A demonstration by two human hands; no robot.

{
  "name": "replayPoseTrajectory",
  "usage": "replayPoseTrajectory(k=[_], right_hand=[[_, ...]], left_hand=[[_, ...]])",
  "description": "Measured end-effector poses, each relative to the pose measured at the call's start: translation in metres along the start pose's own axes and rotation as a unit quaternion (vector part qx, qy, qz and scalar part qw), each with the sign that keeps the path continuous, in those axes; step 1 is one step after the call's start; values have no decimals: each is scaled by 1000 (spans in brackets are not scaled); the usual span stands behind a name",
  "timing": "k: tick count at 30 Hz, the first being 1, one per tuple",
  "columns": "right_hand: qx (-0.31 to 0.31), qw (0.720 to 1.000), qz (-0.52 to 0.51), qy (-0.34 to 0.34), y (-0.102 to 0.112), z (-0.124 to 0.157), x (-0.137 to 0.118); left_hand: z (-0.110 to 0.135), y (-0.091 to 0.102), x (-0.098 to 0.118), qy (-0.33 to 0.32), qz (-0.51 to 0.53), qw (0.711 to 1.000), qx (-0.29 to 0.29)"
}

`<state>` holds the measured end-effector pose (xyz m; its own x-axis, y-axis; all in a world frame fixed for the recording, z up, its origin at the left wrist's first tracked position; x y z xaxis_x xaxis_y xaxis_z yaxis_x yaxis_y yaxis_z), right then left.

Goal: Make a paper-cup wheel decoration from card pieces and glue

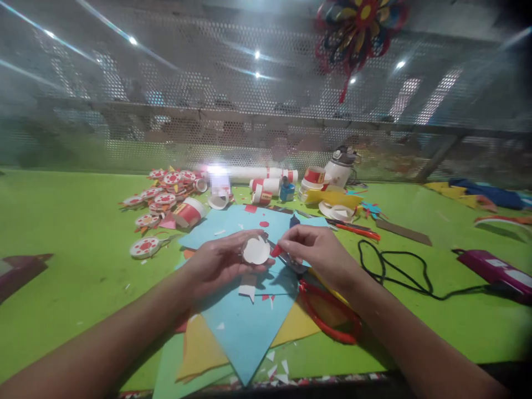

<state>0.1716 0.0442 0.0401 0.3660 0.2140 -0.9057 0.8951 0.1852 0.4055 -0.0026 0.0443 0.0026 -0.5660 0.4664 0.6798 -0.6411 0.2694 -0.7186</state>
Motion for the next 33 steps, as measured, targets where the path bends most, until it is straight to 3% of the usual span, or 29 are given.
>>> replayPoseTrajectory(k=[7,11,17,27,33], right_hand=[[-23,1000,2,-12,-11,4,1],[-5,1000,24,-12,-15,5,2],[37,993,104,42,-16,9,-2],[65,995,61,48,-12,10,-1],[129,989,15,73,-3,9,-2]], left_hand=[[3,-4,-7,-3,6,1000,11],[6,-6,-7,-4,9,1000,6],[8,-9,-7,-9,15,1000,1],[11,-9,-8,-22,19,1000,-2],[13,-8,-9,-16,23,1000,-13]])
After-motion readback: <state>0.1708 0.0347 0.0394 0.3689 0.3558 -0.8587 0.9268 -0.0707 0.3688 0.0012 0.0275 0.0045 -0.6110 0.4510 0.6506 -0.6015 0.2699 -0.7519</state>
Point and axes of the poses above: each hand's wrist, its own z-axis away from the middle knuckle, its own y-axis out of the back of the hand, x = y × z, the point moved 4 cm from there along -z, towards the middle knuckle, and after that the axes turned 10 degrees about z, right-handed, at the moved point
